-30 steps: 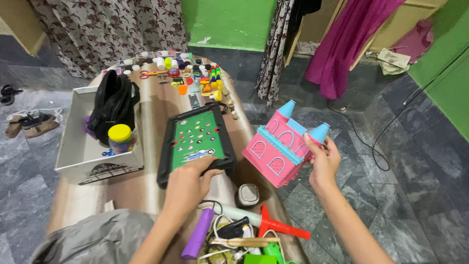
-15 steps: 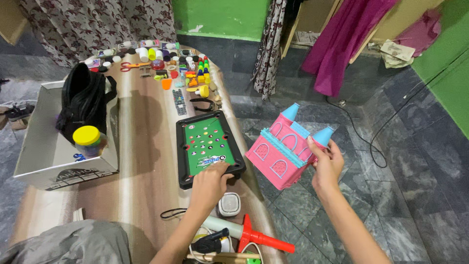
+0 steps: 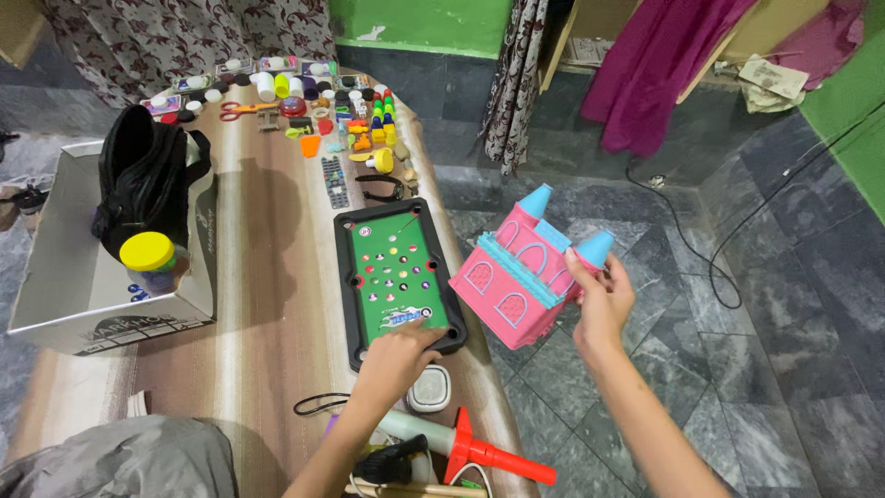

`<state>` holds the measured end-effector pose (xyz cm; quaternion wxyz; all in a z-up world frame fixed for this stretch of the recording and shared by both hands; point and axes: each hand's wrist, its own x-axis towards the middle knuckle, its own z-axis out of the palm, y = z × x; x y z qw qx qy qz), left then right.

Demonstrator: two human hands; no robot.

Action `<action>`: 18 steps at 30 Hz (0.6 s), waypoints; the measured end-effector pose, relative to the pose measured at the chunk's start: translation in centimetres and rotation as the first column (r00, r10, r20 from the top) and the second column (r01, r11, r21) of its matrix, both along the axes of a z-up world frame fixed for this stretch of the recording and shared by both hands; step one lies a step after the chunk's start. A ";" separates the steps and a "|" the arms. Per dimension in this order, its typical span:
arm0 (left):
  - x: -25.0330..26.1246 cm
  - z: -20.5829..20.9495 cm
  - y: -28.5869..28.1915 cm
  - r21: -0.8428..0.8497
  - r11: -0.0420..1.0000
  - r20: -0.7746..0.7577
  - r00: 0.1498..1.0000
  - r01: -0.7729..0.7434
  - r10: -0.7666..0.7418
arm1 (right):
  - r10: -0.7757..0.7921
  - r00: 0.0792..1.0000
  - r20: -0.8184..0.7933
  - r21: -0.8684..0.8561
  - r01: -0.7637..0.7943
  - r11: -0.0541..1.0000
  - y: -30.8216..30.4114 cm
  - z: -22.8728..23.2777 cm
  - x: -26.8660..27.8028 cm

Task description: The person sorts and packs various toys and items, including a toy castle, cables, a toy pool table, and cards, into a black bag and a white box on a table.

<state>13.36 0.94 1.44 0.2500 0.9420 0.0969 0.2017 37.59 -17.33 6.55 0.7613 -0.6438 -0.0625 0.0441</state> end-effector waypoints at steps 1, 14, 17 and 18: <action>-0.2 0.1 0.1 -0.002 1.000 -0.001 1.000 -0.001 0.001 | 0.001 1.000 -0.001 -0.002 -0.001 1.000 0.2 0.1 -0.1; -0.4 -5.8 7.3 -0.299 0.739 0.099 0.751 -0.603 0.653 | 0.081 0.935 0.346 0.001 -0.087 0.996 9.8 0.6 -5.9; 0.0 -7.5 8.2 -0.412 0.660 -0.042 0.737 -0.629 0.675 | 0.076 0.928 0.366 0.003 -0.083 0.997 12.6 1.2 -8.0; 0.1 -8.0 8.4 -0.520 0.606 -0.133 0.758 -0.602 0.638 | 0.064 0.922 0.382 -0.032 -0.056 0.998 13.4 1.5 -8.7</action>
